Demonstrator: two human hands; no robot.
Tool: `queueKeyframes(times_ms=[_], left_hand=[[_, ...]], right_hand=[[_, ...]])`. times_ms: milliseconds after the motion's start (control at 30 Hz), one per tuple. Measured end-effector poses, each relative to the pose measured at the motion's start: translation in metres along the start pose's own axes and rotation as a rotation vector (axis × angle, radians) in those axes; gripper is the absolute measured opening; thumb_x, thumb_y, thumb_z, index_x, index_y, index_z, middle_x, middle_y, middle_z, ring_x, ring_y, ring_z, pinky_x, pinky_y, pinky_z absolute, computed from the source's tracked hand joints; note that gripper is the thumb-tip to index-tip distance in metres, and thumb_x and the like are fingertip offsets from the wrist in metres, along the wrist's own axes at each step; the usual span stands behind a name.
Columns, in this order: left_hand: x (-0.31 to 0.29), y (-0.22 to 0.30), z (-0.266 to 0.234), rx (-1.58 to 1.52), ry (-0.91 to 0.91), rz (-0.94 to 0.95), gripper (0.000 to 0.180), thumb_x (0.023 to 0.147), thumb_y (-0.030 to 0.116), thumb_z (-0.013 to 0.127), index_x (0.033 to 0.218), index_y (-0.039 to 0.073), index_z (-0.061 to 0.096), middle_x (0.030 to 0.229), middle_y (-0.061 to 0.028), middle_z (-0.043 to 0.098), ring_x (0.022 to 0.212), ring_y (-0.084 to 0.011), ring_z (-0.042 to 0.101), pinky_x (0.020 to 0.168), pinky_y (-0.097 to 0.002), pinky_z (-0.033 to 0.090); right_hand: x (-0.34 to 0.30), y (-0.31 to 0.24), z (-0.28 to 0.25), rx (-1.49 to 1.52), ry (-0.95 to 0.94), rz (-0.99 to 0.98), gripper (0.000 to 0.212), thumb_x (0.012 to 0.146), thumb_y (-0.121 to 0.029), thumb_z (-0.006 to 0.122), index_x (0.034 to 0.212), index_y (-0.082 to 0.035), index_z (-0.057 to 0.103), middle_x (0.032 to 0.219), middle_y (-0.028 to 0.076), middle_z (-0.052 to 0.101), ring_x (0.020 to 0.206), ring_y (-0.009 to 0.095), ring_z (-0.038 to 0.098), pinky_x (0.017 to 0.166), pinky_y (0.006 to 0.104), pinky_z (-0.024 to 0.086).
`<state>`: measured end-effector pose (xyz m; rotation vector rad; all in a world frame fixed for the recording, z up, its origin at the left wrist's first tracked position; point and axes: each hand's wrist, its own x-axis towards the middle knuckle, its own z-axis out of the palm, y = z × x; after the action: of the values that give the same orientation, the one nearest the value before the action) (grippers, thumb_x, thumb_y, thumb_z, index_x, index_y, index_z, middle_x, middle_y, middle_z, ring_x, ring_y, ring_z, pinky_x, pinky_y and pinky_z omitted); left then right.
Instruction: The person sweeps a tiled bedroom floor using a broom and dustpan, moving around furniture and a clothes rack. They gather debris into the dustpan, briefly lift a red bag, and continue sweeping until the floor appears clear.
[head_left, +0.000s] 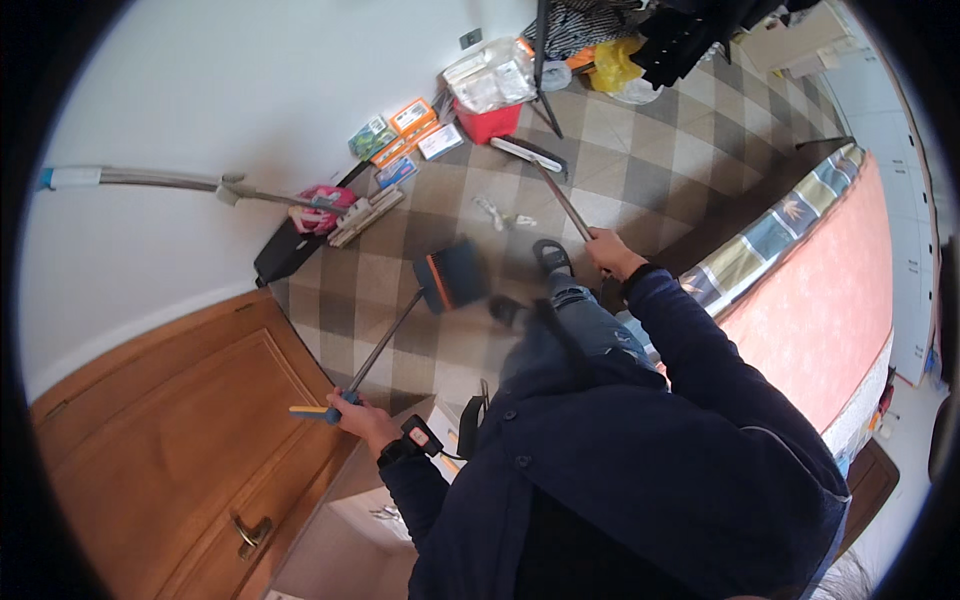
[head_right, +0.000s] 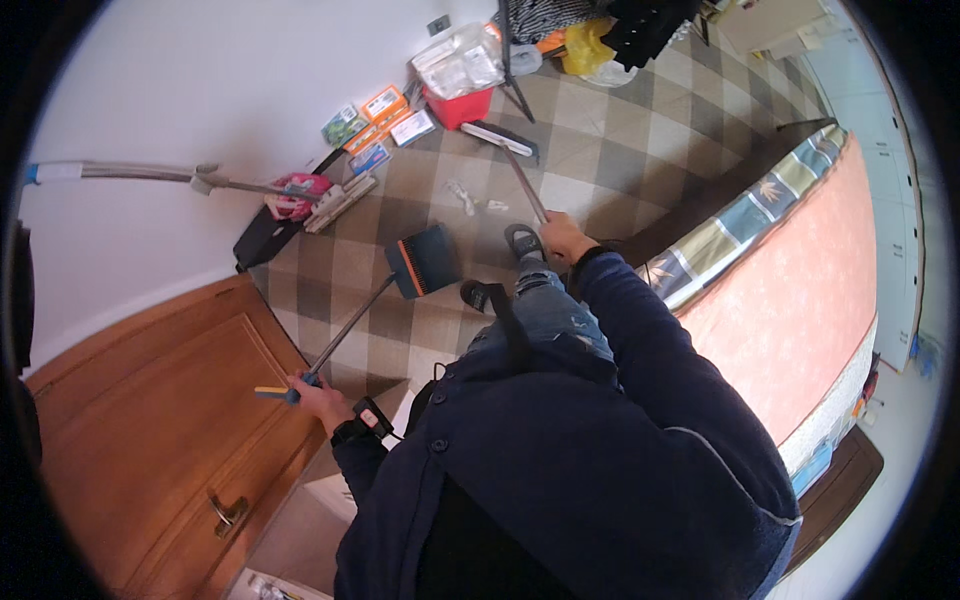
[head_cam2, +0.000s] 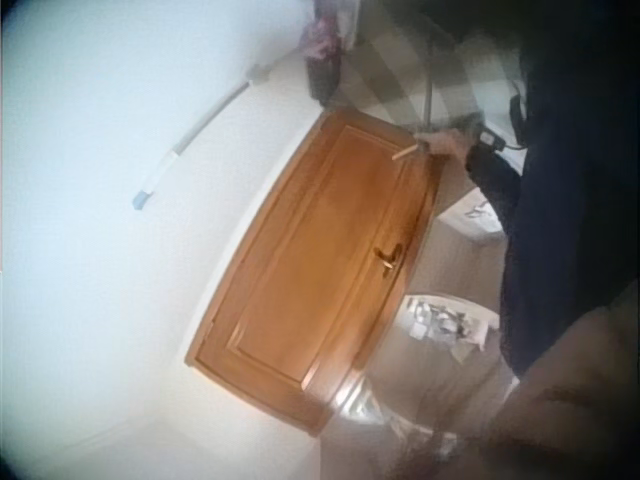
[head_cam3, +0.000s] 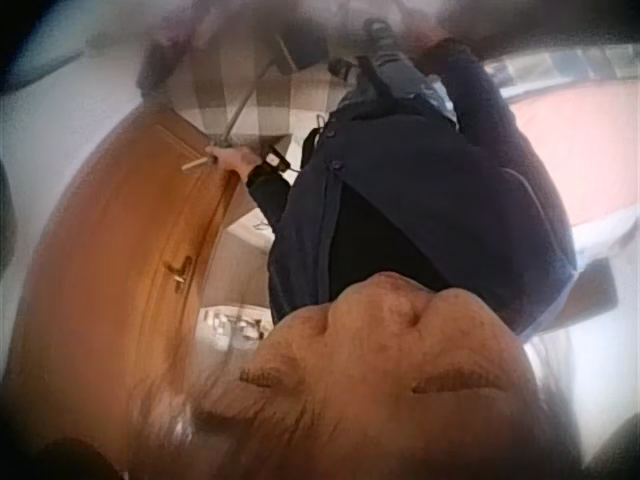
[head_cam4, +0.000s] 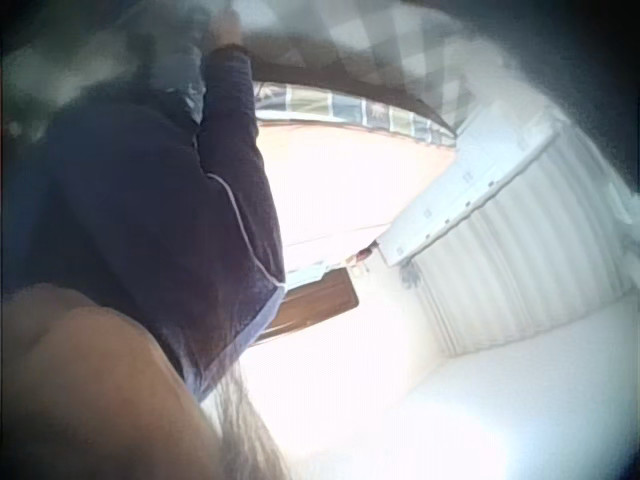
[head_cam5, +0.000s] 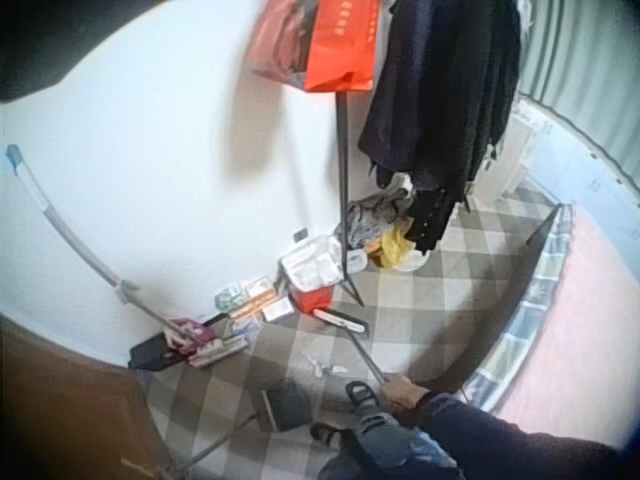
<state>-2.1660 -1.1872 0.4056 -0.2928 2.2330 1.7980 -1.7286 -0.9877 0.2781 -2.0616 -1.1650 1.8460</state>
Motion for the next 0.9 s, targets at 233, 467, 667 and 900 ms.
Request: queueKeyframes(times_ms=[233, 467, 667, 900], left_hand=[[0.003, -0.025, -0.056, -0.105, 0.161, -0.048, 0.039, 0.090, 0.041, 0.057, 0.102, 0.004, 0.053, 0.096, -0.0062, 0.053, 0.085, -0.0167, 0.051, 0.071, -0.0279, 0.043], [-0.006, -0.049, -0.105, -0.090, 0.270, -0.061, 0.042, 0.091, 0.044, 0.052, 0.098, 0.003, 0.051, 0.087, -0.0055, 0.050, 0.079, -0.0161, 0.049, 0.068, -0.0279, 0.042], [-0.002, -0.080, -0.147, 0.301, 0.242, 0.100, 0.030, 0.094, 0.029, 0.049, 0.094, -0.001, 0.049, 0.086, -0.0083, 0.051, 0.074, -0.0163, 0.049, 0.064, -0.0293, 0.046], [-0.011, -0.091, -0.168, 1.080, 0.184, 0.388, 0.015, 0.088, 0.001, 0.053, 0.100, -0.004, 0.046, 0.089, -0.0116, 0.053, 0.075, -0.0189, 0.052, 0.066, -0.0307, 0.048]], right_hand=[[0.003, -0.016, 0.032, -0.208, -0.279, -0.140, 0.021, 0.078, -0.011, 0.049, 0.094, -0.003, 0.060, 0.060, 0.009, 0.052, 0.046, 0.020, 0.050, 0.041, 0.0350, 0.037], [0.014, -0.064, 0.033, -0.475, -0.173, -0.255, 0.026, 0.076, -0.014, 0.052, 0.095, -0.001, 0.060, 0.077, 0.023, 0.061, 0.075, 0.036, 0.061, 0.068, 0.0417, 0.047], [0.061, -0.061, 0.099, -0.565, -0.156, -0.319, 0.026, 0.078, -0.015, 0.051, 0.095, 0.003, 0.060, 0.087, 0.029, 0.062, 0.085, 0.044, 0.060, 0.073, 0.0458, 0.049], [-0.005, -0.050, 0.054, -0.242, -0.457, -0.027, 0.023, 0.080, -0.011, 0.049, 0.098, -0.004, 0.060, 0.063, 0.006, 0.053, 0.045, 0.017, 0.049, 0.039, 0.0302, 0.037]])
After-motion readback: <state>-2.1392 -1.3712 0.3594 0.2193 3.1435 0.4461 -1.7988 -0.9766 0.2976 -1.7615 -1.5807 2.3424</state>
